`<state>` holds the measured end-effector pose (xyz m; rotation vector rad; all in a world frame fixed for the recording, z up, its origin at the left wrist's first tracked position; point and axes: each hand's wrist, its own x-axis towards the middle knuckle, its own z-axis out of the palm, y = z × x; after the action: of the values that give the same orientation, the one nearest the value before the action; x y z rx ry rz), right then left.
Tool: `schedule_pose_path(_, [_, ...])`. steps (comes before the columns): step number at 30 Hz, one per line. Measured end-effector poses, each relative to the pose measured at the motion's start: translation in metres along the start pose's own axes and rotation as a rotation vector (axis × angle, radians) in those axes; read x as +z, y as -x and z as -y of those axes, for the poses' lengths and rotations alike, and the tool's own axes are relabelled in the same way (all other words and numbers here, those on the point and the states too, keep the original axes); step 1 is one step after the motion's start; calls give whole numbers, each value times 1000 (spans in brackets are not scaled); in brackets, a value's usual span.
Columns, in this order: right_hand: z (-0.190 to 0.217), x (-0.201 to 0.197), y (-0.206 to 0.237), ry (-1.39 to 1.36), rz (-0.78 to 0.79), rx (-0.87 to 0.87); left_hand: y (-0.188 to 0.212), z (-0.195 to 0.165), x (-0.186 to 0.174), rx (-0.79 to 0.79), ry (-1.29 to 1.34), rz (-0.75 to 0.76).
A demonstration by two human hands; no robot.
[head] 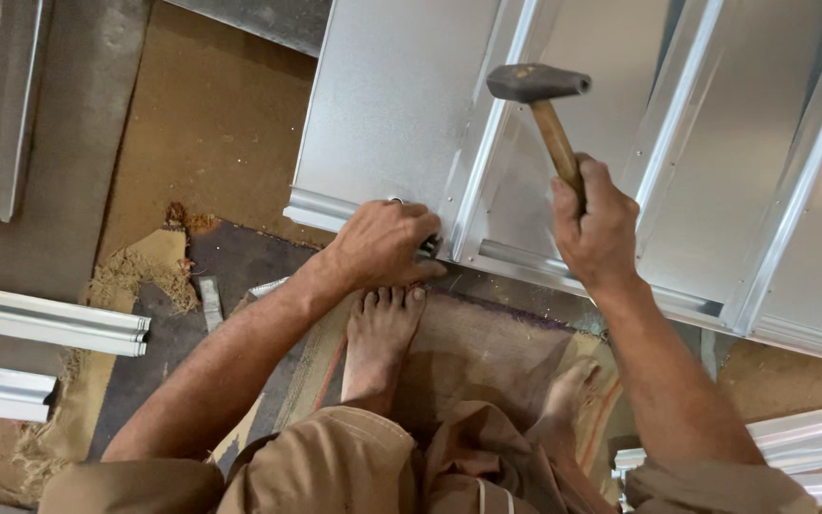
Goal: The person kneels on the workshop floor and fastens aluminum strips onto large metal panels. They hold a punch against rivets along the strip and strike it with a hammer, working along the panel edges and repositioning the panel between fastening runs.
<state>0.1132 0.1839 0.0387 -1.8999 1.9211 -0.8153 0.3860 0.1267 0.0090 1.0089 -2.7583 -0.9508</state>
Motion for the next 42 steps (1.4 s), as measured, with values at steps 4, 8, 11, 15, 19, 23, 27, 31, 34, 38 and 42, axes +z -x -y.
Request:
schedule_pose_path(4, [-6,19,-19,54,100,22,-31,20,-8,-613,832,50])
schedule_pose_path(8, [-6,21,-21,60,45,-40,-85,55,-8,-386,1386,-586])
schedule_pose_path(11, [-4,16,-27,103,90,69,-122,67,-8,-201,1182,-700])
schedule_pose_path(15, [1,-16,-36,-34,-63,63,-147,63,0,0,871,-656])
schedule_pose_path(19, [6,-64,-20,-260,-233,-41,-145,58,7,-7,652,-577])
schedule_pose_path(23, [17,-49,-6,-539,-364,36,-138,55,8,92,514,-565])
schedule_pose_path(27, [28,-23,-18,1,220,158,-139,56,9,76,528,-647])
schedule_pose_path(31, [38,-54,-10,-198,0,199,-158,76,12,-5,1165,-799])
schedule_pose_path(34, [39,-60,3,-508,-285,103,-171,95,17,-171,1427,-802])
schedule_pose_path(38, [24,6,-7,-314,-298,-96,-175,98,23,-116,1362,-835])
schedule_pose_path(42, [1,24,4,-30,374,398,-168,86,6,-40,1237,-839])
